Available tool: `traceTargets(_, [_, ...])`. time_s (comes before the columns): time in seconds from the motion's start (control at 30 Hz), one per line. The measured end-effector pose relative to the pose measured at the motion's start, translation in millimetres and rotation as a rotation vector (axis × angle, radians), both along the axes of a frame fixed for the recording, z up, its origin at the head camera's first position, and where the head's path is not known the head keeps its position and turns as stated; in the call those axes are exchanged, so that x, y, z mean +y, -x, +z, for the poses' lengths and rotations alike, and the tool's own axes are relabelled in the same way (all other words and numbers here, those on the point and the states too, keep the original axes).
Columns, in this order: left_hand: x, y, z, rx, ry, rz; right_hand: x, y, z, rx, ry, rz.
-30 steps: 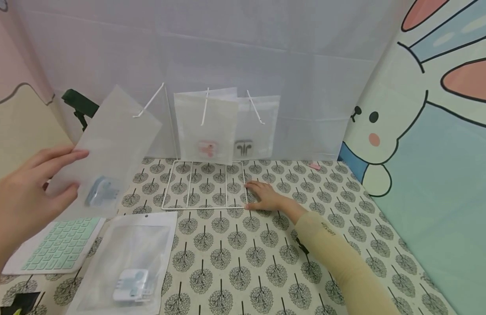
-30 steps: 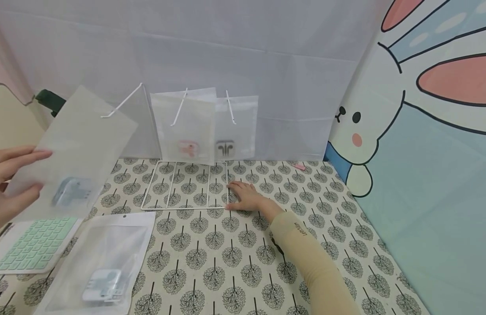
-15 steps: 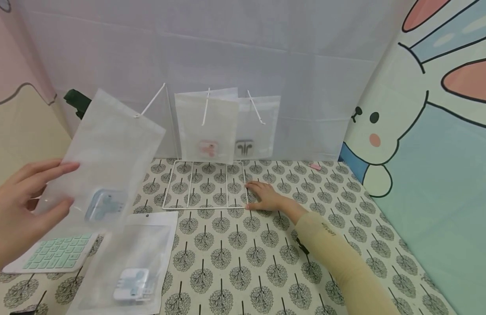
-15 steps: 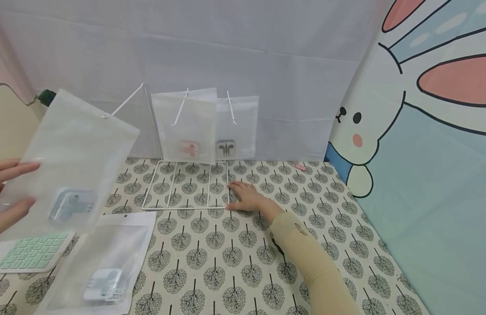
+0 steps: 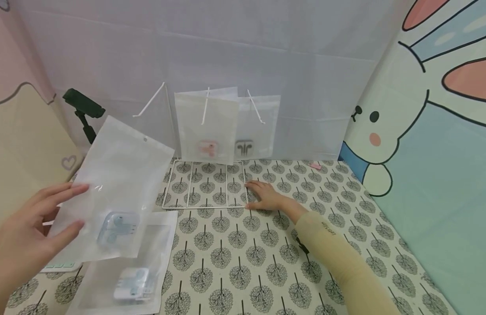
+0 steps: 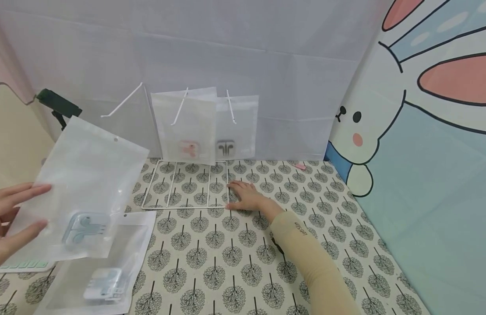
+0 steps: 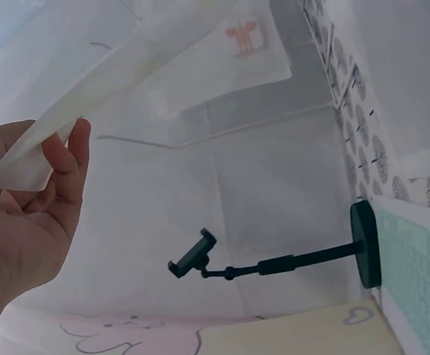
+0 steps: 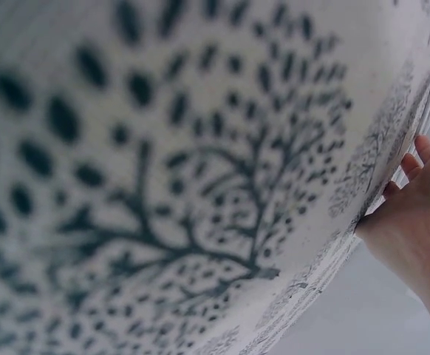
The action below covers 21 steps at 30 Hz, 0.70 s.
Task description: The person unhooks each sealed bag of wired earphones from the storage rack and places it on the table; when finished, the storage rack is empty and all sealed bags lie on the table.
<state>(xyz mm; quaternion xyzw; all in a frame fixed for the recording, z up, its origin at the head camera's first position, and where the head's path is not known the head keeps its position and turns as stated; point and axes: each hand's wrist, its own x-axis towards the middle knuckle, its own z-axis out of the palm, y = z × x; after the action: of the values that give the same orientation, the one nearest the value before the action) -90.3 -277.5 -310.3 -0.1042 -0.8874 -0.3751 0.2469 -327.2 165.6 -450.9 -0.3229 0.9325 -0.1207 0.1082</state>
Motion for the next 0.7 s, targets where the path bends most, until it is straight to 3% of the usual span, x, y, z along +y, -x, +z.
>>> traceTargets(0.1, [-2.2,-3.2,-10.9,-0.100,-0.012,0.041,-1.3,-0.8,0.3,0.000,0.008,0.006])
traceTargets(0.33, [-11.4,-11.8,-31.4,-0.310,-0.108,0.058,-1.6,-0.6,0.7,-0.002,0.014,0.005])
traceTargets(0.53, [1.6,-24.4,-51.2,-0.495,-0.167,0.102,0.0,-0.8,2.1,-0.004,0.007,0.001])
traceTargets(0.6, [6.7,-26.4,-60.4,-0.564,-0.258,0.088,0.2,-1.1,2.5,-0.008,0.012,0.004])
traceTargets(0.7, [13.4,-27.4,-74.0,-0.615,-0.514,0.007,1.0,-1.5,2.6,-0.007,0.020,0.006])
